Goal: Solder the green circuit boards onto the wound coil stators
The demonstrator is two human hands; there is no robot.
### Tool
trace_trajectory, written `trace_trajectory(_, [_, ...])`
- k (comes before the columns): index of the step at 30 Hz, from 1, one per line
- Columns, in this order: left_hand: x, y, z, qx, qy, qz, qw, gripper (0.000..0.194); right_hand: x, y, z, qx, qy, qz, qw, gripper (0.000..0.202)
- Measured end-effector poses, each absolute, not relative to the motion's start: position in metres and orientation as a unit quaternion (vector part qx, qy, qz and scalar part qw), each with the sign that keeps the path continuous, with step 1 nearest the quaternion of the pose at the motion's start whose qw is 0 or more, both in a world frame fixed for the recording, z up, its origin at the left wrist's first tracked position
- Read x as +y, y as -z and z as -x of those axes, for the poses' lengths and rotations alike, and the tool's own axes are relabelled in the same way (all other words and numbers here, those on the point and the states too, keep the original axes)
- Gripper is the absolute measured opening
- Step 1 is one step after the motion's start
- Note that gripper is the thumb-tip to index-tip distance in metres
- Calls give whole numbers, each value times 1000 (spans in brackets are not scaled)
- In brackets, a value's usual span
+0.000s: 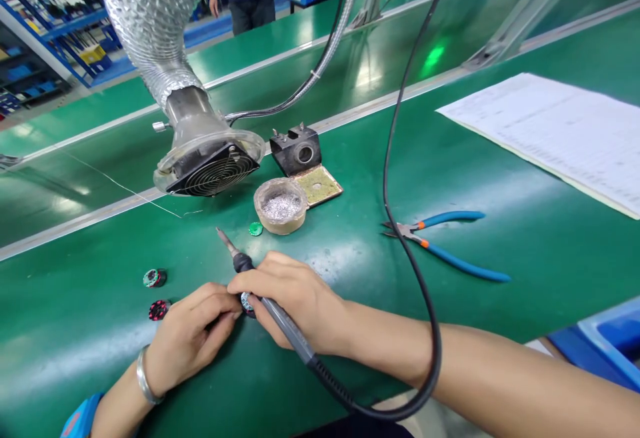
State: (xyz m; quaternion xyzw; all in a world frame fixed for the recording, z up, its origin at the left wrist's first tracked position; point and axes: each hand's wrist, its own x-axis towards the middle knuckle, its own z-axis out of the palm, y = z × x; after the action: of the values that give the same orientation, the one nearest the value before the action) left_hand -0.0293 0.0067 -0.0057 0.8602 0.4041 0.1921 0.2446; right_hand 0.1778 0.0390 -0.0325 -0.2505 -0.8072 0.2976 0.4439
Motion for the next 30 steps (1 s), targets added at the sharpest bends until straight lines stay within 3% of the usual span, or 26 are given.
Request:
trace_trajectory(9, [-4, 0, 12, 458, -263, -811, 250, 9, 39, 36, -180, -805, -309, 238, 447, 36])
trace_trajectory(12, [-6, 0, 8, 528, -254, -748, 313, 7, 39, 35, -180, -807, -308, 234, 446, 34])
trace_trajectory(19, [-1, 1, 5, 625, -221, -467, 585, 24, 40, 33, -180, -818, -285, 169, 471, 26])
trace_trajectory(30, [0, -2, 8, 608, -218, -427, 633, 31, 38, 37, -181, -826, -271, 150, 470, 31])
